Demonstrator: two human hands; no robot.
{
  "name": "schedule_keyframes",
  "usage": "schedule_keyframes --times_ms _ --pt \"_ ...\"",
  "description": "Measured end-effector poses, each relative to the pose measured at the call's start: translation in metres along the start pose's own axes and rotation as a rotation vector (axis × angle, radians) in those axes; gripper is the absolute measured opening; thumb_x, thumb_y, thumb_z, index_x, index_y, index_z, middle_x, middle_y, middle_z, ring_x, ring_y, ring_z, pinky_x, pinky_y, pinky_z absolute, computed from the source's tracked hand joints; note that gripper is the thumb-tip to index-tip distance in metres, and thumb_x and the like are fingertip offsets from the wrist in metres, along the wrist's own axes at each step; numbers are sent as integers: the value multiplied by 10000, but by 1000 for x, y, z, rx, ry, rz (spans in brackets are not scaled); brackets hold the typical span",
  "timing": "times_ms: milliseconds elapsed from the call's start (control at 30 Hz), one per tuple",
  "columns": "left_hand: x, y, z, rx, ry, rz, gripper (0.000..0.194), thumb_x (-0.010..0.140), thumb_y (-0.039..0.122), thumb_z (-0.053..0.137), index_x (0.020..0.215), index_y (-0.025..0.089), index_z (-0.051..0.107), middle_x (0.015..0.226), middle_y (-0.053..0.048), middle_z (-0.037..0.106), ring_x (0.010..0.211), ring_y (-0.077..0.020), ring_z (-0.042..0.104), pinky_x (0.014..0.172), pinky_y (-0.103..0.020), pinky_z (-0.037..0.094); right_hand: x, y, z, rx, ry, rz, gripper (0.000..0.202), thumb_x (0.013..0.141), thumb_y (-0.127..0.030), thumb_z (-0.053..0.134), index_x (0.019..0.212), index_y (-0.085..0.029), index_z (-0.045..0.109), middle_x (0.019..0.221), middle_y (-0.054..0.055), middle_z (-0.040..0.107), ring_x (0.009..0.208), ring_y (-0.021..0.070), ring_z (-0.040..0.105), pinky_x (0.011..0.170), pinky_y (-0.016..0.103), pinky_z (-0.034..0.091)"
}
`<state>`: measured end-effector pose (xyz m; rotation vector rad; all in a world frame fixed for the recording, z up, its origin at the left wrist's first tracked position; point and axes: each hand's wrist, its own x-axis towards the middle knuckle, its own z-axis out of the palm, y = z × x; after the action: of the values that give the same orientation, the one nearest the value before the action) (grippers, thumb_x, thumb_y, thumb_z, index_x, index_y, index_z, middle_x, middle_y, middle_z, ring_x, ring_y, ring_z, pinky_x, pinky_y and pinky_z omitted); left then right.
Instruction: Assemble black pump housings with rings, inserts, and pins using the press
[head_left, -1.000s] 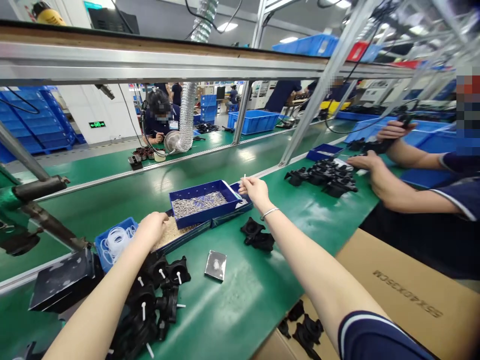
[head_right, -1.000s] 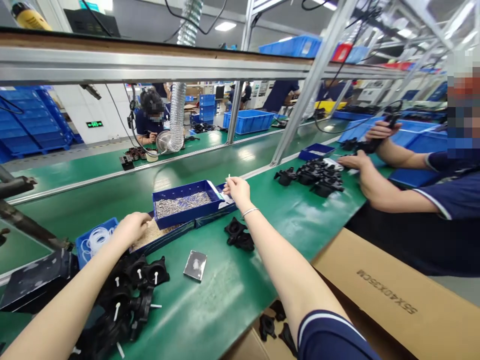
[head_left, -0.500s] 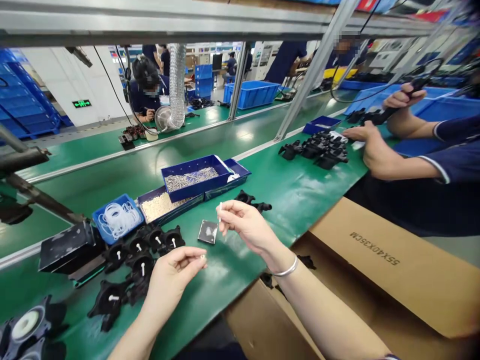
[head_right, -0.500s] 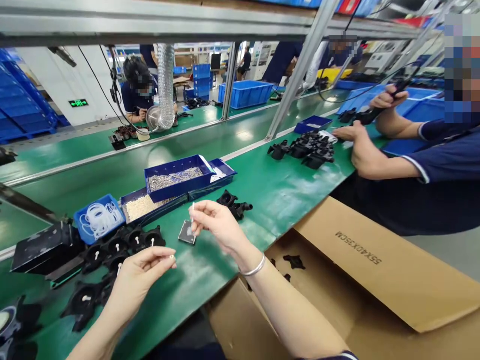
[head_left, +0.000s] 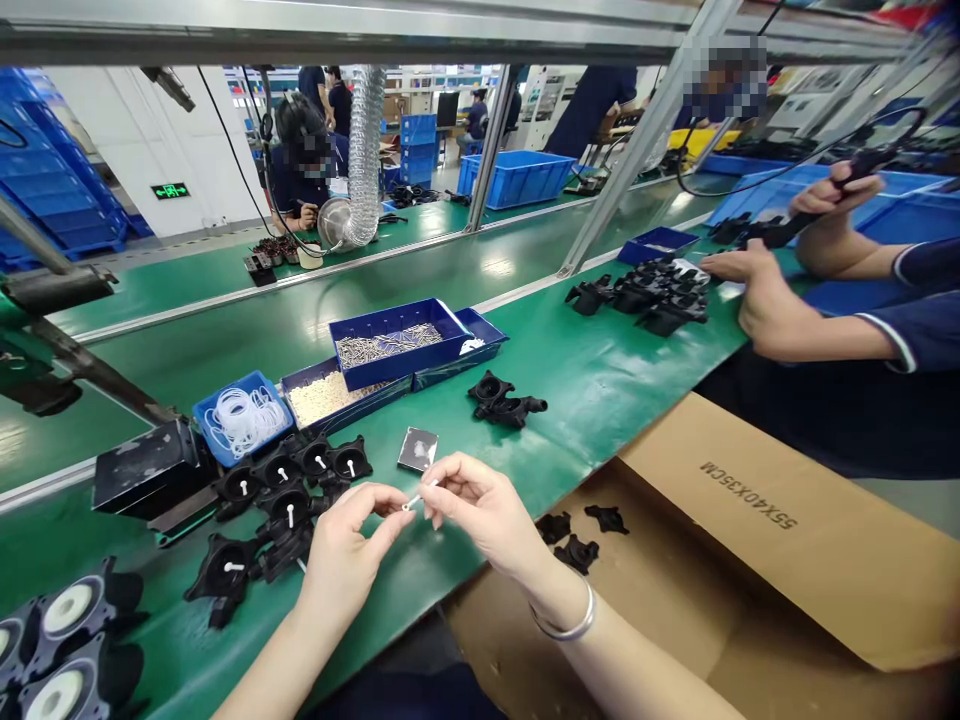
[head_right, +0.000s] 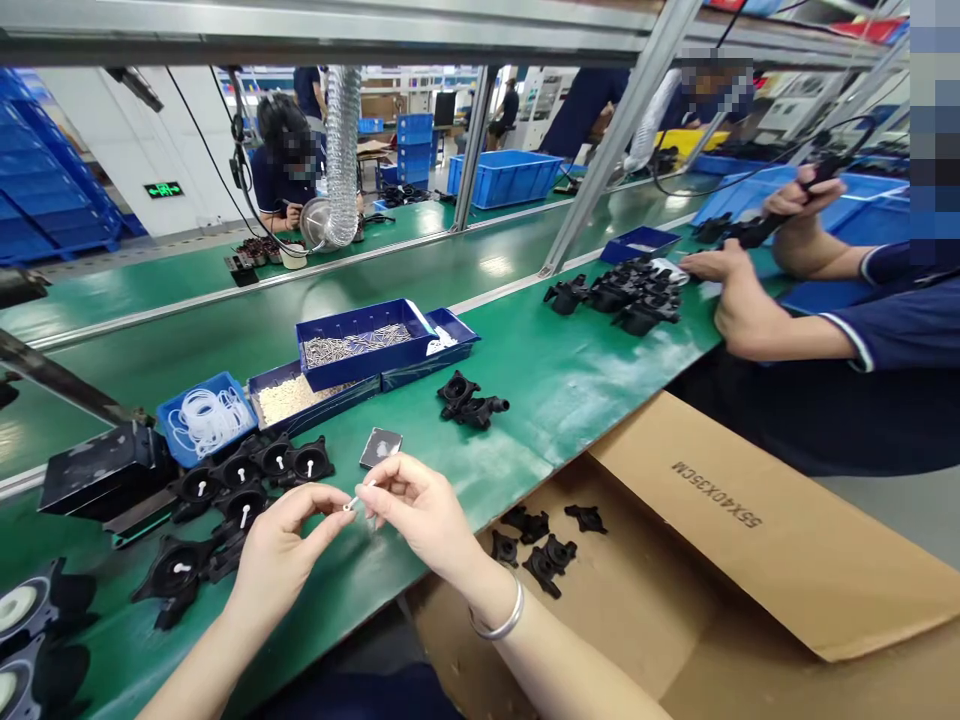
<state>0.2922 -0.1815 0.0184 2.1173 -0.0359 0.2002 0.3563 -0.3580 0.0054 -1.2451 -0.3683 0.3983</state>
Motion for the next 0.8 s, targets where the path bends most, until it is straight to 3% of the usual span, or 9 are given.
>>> schedule_keyframes --times_ms 200,433,533,633,800 --pt "-2 -3 2 46 28 111 24 909 232 660 887 233 669 891 27 724 841 -137 672 785 -244 518 -5 7 5 -191 38 -170 141 907 -294 708 863 -199 614 836 5 612 709 123 595 662 268 511" --pt "-1 -7 1 115 50 231 45 911 183 651 881 216 641 887 18 714 850 -132 684 785 -233 531 -9 8 8 -556 44 -589 95 928 -113 641 921 -205 614 855 26 634 824 153 608 743 290 504" --pt "1 -10 -1 187 38 319 43 920 169 629 912 211 630 897 10 714 854 -139 692 776 -238 538 -11 8 9 -616 6 -685 117 925 -86 632 954 -199 624 882 42 638 832 154 605 745 291 506" --pt "2 -15 -3 272 45 419 60 943 199 606 1002 212 614 919 -1 722 836 -145 699 755 -245 545 -12 7 6 -590 -5 -550 61 942 -148 631 905 -196 637 850 33 649 794 147 600 727 284 495" --pt "4 -13 -5 322 -55 547 135 972 212 571 1106 225 580 923 -9 715 815 -151 689 745 -255 547 -10 16 -12 -140 -167 30 196 938 -352 662 881 -165 649 704 -5 643 591 106 606 593 241 501"
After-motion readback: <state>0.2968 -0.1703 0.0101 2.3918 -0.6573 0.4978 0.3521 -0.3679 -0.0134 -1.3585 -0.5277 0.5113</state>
